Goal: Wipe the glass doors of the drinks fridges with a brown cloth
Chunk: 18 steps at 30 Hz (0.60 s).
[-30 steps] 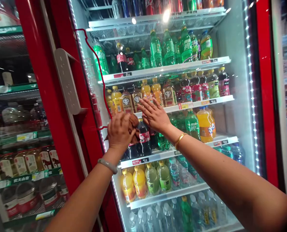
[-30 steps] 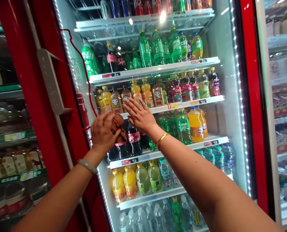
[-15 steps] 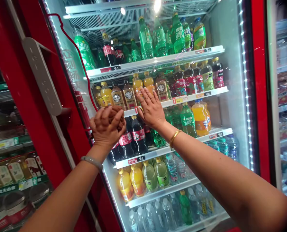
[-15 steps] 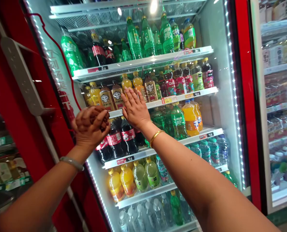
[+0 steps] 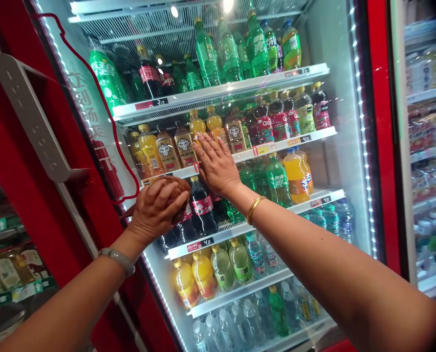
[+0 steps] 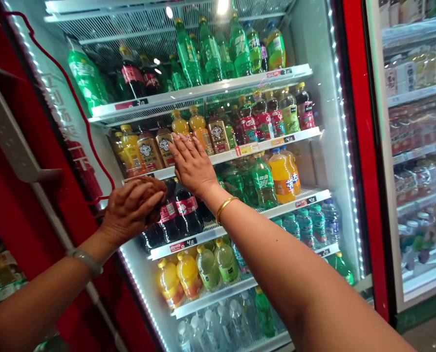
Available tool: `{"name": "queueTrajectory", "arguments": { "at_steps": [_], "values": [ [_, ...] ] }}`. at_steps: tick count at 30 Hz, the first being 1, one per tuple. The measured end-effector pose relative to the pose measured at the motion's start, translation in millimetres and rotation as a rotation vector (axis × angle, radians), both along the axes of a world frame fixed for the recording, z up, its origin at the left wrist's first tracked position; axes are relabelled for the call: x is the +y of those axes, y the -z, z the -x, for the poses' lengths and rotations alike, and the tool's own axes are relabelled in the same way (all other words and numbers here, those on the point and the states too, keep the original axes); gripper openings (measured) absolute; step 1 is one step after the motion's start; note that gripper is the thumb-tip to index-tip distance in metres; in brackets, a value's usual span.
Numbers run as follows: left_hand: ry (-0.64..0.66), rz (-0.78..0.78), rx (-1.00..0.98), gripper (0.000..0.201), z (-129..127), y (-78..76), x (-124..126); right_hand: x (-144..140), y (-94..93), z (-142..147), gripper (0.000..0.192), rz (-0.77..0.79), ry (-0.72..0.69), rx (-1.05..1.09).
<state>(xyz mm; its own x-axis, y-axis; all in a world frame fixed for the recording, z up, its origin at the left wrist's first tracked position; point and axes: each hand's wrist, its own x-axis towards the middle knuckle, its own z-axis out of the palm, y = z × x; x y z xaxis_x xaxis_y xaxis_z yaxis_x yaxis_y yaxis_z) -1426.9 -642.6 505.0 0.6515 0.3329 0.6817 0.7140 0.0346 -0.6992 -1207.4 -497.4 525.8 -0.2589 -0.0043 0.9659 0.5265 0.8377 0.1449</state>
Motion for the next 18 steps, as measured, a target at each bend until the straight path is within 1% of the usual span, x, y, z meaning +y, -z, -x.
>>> {"name": "queueTrajectory", "arguments": {
  "at_steps": [1, 2, 3, 4, 5, 6, 7, 8, 9, 10, 11, 12, 13, 14, 15, 16, 17, 18],
  "values": [
    [0.002, 0.049, 0.038, 0.040, 4.9, 2.7, -3.7, -0.3, 0.1, -0.1, 0.062, 0.000, 0.000, -0.001],
    [-0.001, 0.095, 0.060, 0.038, 5.8, 0.0, -5.8, -0.5, 0.2, -0.1, 0.062, -0.001, 0.003, 0.002],
    [-0.010, 0.127, 0.060, 0.037, 2.9, -8.1, -6.1, -0.7, 0.3, 0.1, 0.062, -0.001, 0.006, 0.005],
    [-0.029, 0.144, 0.044, 0.035, -3.4, -21.1, -4.5, -0.7, 0.5, 0.4, 0.062, -0.001, 0.008, 0.009],
    [-0.049, 0.099, -0.026, 0.036, -12.2, -37.3, -1.0, -0.6, 0.6, 0.7, 0.062, -0.001, 0.011, 0.013],
    [-0.058, 0.015, -0.118, 0.040, -22.7, -54.7, 3.9, -0.4, 0.6, 1.1, 0.062, -0.003, 0.015, 0.013],
    [-0.074, -0.088, -0.239, 0.046, -33.8, -70.7, 10.0, 0.0, 0.6, 1.5, 0.063, -0.006, 0.020, 0.013],
    [-0.069, -0.201, -0.375, 0.052, -44.7, -83.0, 16.7, 0.3, 0.5, 1.7, 0.063, -0.009, 0.028, 0.011],
    [-0.035, -0.283, -0.488, 0.053, -54.4, -89.9, 23.2, 0.5, 0.4, 1.8, 0.063, -0.012, 0.036, 0.007],
    [-0.007, -0.303, -0.546, 0.052, -62.3, -90.2, 29.1, 0.7, 0.1, 1.8, 0.063, -0.013, 0.045, 0.002],
    [0.012, -0.292, -0.552, 0.049, -67.8, -83.9, 33.7, 0.6, -0.1, 1.6, 0.063, -0.011, 0.054, -0.002],
    [0.017, -0.246, -0.510, 0.047, -70.8, -71.9, 36.8, 0.4, -0.5, 1.4, 0.062, -0.006, 0.061, -0.005],
    [0.014, -0.176, -0.432, 0.046, -71.3, -56.2, 38.2, 0.1, -0.8, 1.1, 0.061, 0.000, 0.068, -0.008],
    [0.015, -0.068, -0.334, 0.046, -69.6, -39.1, 38.1, -0.3, -1.1, 0.9, 0.060, 0.005, 0.075, -0.011],
    [0.019, -0.007, -0.292, 0.044, -66.0, -23.4, 36.6, -0.7, -1.5, 0.6, 0.059, 0.009, 0.081, -0.012],
    [0.018, 0.025, -0.280, 0.042, -61.3, -11.6, 34.1, -1.0, -1.8, 0.5, 0.058, 0.013, 0.083, -0.015],
    [0.024, 0.068, -0.259, 0.037, -56.0, -5.3, 30.8, -1.2, -2.2, 0.4, 0.058, 0.017, 0.083, -0.020],
    [0.031, 0.112, -0.247, 0.032, -51.0, -5.4, 27.1, -1.3, -2.5, 0.5, 0.058, 0.022, 0.082, -0.026]
  ]
}}
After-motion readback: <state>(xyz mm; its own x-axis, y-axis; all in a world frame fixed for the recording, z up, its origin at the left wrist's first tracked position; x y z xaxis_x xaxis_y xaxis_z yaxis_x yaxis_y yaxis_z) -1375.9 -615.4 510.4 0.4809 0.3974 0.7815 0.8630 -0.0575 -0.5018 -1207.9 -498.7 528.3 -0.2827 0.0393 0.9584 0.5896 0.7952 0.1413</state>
